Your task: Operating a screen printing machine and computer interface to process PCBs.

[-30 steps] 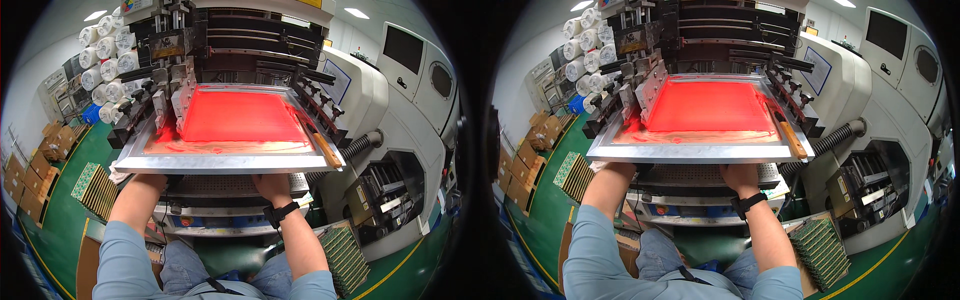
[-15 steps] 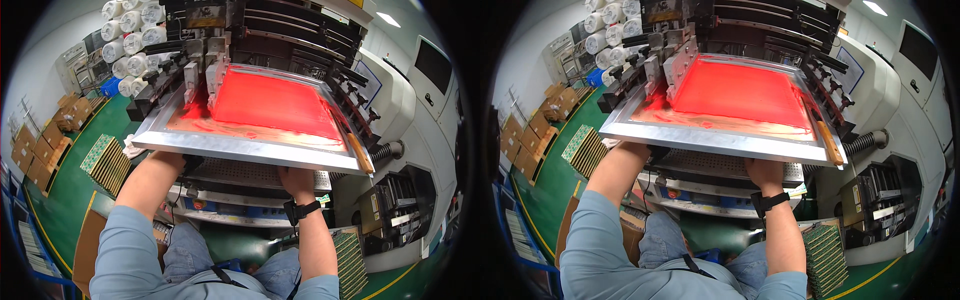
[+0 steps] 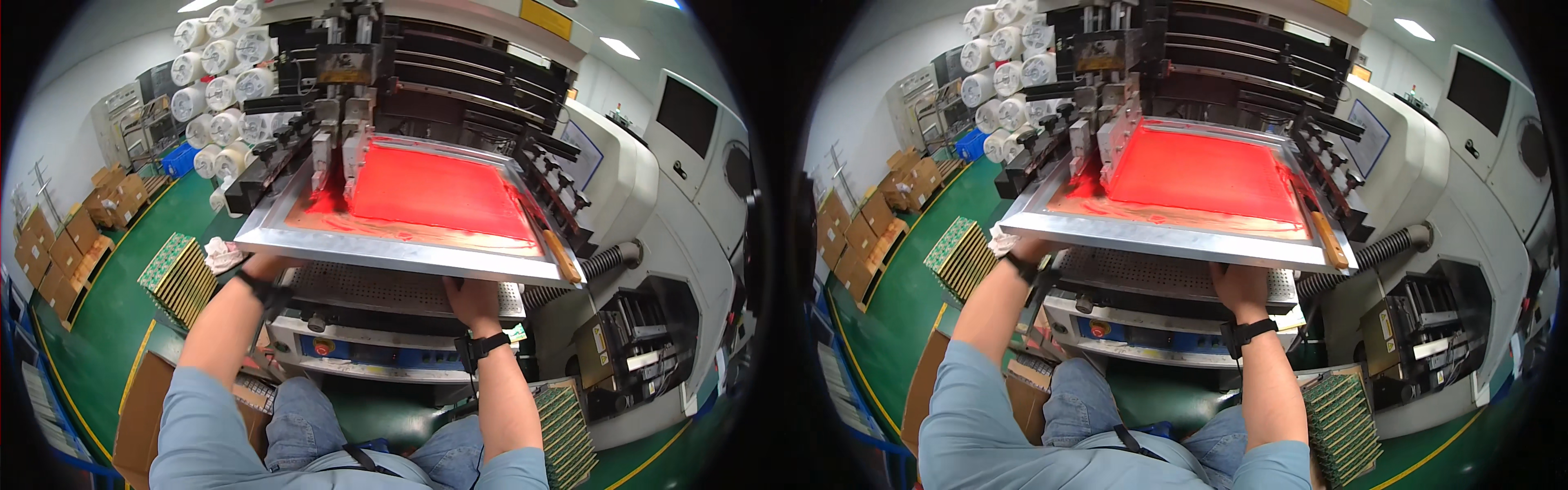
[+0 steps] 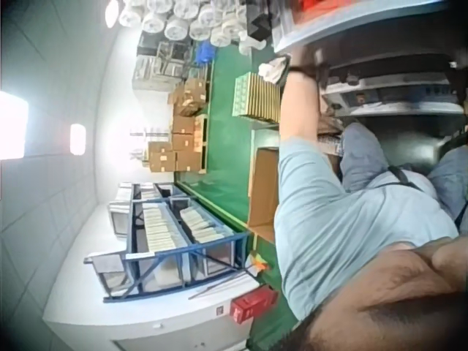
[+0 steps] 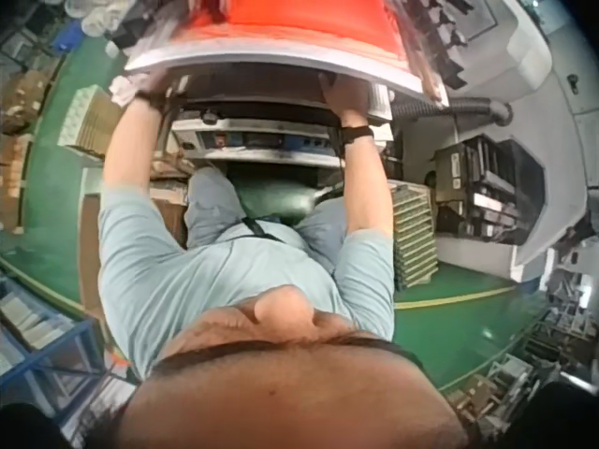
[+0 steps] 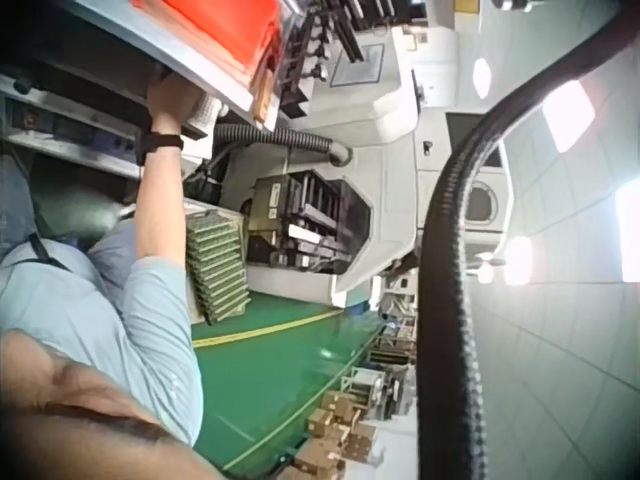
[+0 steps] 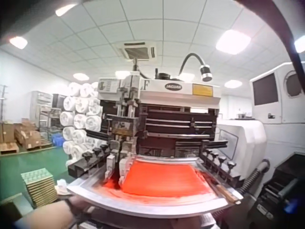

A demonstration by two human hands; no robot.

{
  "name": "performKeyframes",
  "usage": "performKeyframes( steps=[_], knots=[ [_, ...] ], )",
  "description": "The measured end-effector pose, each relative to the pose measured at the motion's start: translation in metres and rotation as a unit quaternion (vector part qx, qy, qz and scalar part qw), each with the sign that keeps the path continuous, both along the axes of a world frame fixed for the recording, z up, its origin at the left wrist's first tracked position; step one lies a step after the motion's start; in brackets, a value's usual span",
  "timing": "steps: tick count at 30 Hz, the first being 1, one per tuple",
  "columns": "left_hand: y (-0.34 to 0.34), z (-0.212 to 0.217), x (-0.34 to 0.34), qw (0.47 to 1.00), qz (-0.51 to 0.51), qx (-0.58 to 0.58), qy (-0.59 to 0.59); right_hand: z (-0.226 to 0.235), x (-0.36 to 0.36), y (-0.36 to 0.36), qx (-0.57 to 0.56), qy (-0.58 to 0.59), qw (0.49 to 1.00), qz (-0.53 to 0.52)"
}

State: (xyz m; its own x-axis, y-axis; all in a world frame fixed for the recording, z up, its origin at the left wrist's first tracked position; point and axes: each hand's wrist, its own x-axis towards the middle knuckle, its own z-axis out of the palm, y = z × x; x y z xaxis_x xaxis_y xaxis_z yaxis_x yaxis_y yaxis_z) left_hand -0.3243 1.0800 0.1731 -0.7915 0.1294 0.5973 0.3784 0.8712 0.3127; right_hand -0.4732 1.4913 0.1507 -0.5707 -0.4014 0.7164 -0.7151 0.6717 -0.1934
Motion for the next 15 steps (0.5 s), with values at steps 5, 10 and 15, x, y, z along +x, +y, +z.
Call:
performKeyframes(
  steps=[5, 10, 15],
  knots=[
    [-0.021, -0.042, 0.059, 0.976, 0.216, -0.039, -0.004, -0.004, 0.007, 0.015, -0.021, -0.002, 1.0, 0.004],
    [-0.04, -0.129, 0.137, 0.906, 0.414, -0.05, -0.07, -0.018, 0.086, 0.032, -0.094, -0.096, 0.95, 0.282],
    [-0.027, -0.144, 0.155, 0.908, 0.402, -0.019, -0.117, -0.135, 0.121, 0.08, 0.033, -0.258, 0.91, 0.324]
  ],
)
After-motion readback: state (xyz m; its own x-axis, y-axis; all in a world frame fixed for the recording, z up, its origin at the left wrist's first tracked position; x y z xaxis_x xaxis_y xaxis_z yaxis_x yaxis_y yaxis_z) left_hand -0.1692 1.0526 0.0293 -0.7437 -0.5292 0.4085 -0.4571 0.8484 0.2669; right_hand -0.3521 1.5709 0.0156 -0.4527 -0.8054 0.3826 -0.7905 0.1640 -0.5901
